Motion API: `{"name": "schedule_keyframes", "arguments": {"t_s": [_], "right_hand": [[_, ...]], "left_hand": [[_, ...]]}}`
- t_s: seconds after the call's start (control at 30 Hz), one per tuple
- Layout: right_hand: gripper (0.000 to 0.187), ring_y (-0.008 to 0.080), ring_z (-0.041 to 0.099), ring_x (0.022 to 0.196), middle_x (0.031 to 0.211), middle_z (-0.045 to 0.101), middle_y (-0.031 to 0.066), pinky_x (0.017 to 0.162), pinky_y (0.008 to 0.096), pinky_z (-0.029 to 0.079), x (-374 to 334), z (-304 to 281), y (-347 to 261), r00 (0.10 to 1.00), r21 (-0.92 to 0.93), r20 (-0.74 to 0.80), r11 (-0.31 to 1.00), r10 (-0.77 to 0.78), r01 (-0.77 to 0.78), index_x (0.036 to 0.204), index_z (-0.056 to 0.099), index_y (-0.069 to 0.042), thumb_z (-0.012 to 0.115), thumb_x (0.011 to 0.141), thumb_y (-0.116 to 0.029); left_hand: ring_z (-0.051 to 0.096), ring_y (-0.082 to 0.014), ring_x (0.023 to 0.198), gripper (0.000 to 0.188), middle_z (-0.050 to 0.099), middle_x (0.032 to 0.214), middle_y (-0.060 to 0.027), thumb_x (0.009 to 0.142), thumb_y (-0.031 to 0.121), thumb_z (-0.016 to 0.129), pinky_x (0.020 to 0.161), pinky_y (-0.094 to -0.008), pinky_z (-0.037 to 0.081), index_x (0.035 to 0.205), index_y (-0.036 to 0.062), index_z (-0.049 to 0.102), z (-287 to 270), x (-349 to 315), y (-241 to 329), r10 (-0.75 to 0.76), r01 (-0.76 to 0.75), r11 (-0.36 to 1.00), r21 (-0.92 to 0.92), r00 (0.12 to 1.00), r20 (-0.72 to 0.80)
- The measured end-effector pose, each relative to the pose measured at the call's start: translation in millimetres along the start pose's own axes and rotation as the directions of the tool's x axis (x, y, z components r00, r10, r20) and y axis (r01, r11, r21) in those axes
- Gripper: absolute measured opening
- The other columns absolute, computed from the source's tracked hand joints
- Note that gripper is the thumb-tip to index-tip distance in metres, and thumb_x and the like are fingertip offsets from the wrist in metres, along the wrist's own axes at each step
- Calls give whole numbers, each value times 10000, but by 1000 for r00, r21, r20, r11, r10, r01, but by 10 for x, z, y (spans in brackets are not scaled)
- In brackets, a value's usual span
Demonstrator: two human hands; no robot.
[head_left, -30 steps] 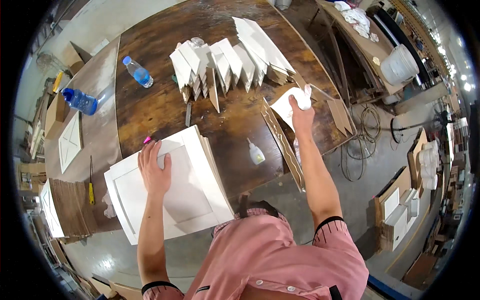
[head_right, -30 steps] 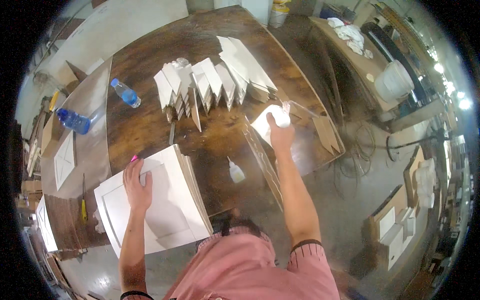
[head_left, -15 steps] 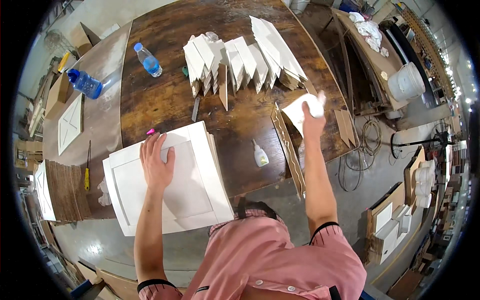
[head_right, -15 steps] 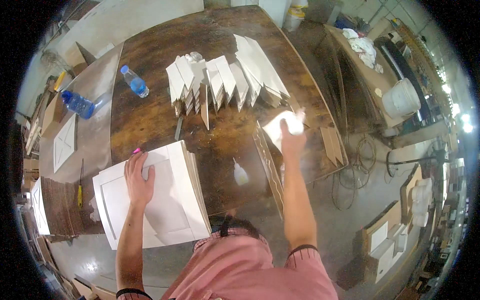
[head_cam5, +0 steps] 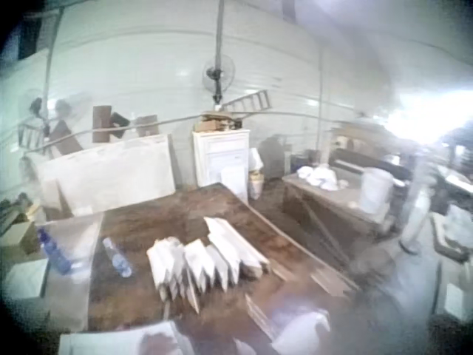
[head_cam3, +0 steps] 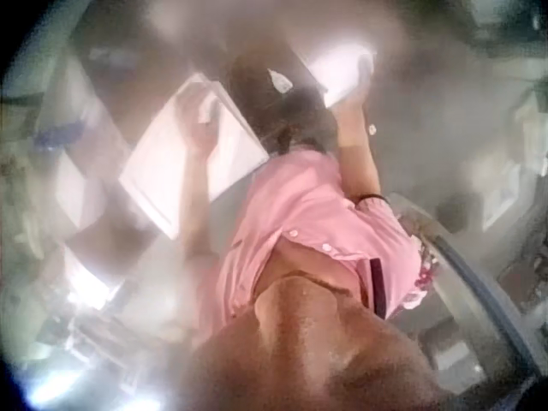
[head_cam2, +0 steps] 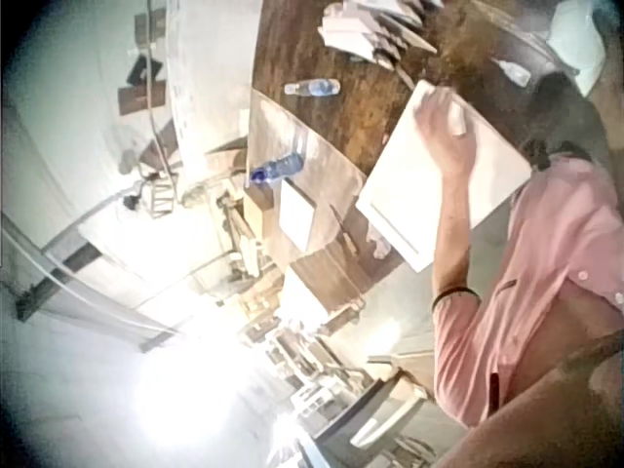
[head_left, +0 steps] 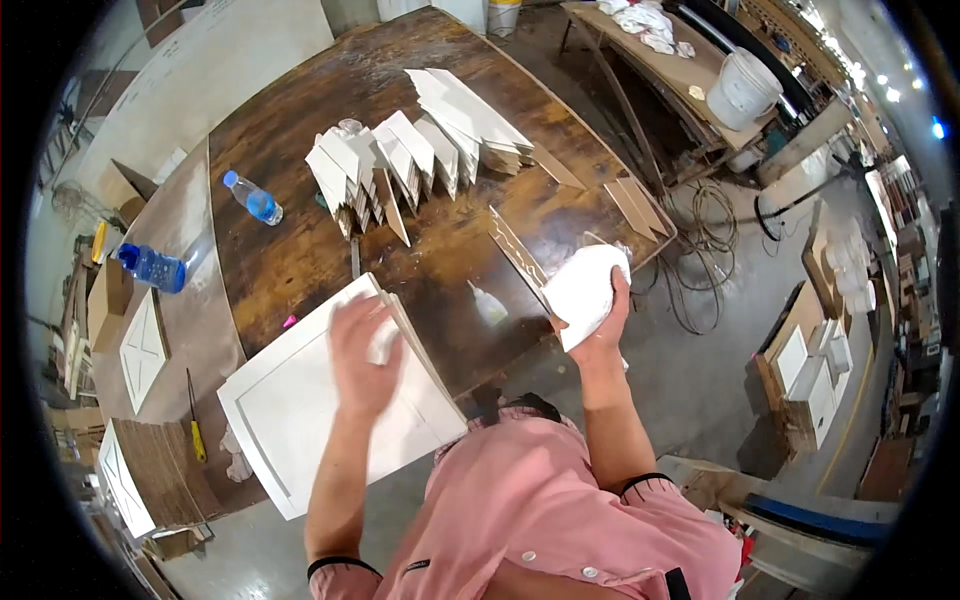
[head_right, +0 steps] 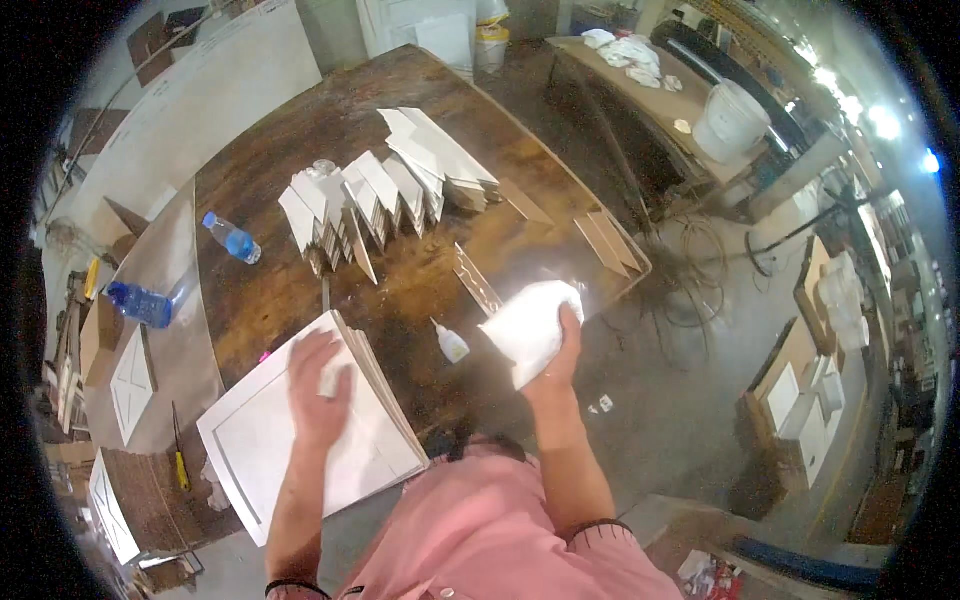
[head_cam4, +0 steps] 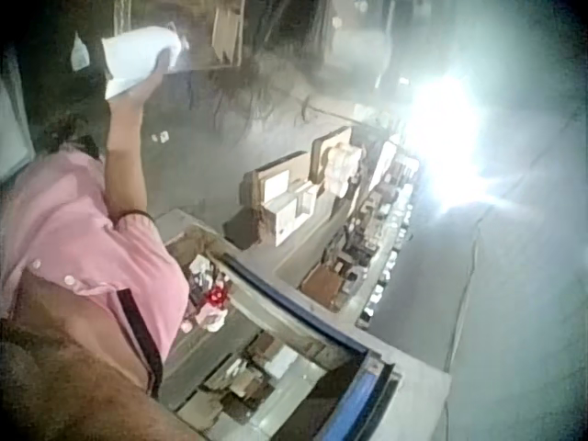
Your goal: The person assembles a cabinet door by applying adhesive to wood trim pieces and pressing them onto the door panel by hand.
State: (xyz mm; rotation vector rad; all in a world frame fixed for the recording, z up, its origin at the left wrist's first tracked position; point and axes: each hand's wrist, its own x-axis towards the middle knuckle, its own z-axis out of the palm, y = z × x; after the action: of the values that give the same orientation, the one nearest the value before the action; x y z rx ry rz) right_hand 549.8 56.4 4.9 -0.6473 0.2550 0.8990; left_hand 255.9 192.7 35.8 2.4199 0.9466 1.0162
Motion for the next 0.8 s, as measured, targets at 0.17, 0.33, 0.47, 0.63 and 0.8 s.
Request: {"name": "schedule_keyframes", "arguments": {"t_s": [0.17,0.33,0.47,0.63,0.8], "right_hand": [[561,269,766,822,1038,751,68,478,408,599,-418,54,-20,993,-94,61,990,-104,109,1308,634,-135,518,994,-586],[556,272,772,918,1141,748,79,603,412,650,-729,-43,-8,971,-120,159,973,-177,197,1365,613,-125,507,1014,-543],[523,278,763,975,1190,743,62,693,444,658,-882,-152,12,971,-84,117,972,-208,218,1380,606,-134,503,1030,-509],[530,275,760,960,1176,741,62,664,439,649,-1039,-224,-47,961,-151,65,950,-268,275,1381,603,-141,497,1029,-522],[494,285,669,1134,1267,687,108,1013,446,540,-1020,-350,-234,955,-69,228,975,-193,213,1386,592,-82,559,1039,-432]], "left_hand": [[553,-337,1369,396,680,1341,-79,800,128,855,1238,-581,308,1181,125,748,70,464,1002,235,-191,946,-261,961,148],[596,-309,1321,259,714,1260,-21,784,133,872,1221,-610,318,1020,164,769,37,453,1071,354,-285,904,-318,917,183],[624,-296,1283,182,736,1177,-7,779,89,851,1212,-630,319,909,136,734,12,395,1111,376,-268,872,-409,902,211],[643,-297,1251,155,742,1142,-37,805,49,812,1209,-605,339,899,112,707,52,277,1172,332,-140,825,-548,904,268],[661,-288,1208,154,739,1147,-79,855,35,773,1164,-524,417,978,80,692,138,271,1246,272,-44,809,-586,912,307]]}}
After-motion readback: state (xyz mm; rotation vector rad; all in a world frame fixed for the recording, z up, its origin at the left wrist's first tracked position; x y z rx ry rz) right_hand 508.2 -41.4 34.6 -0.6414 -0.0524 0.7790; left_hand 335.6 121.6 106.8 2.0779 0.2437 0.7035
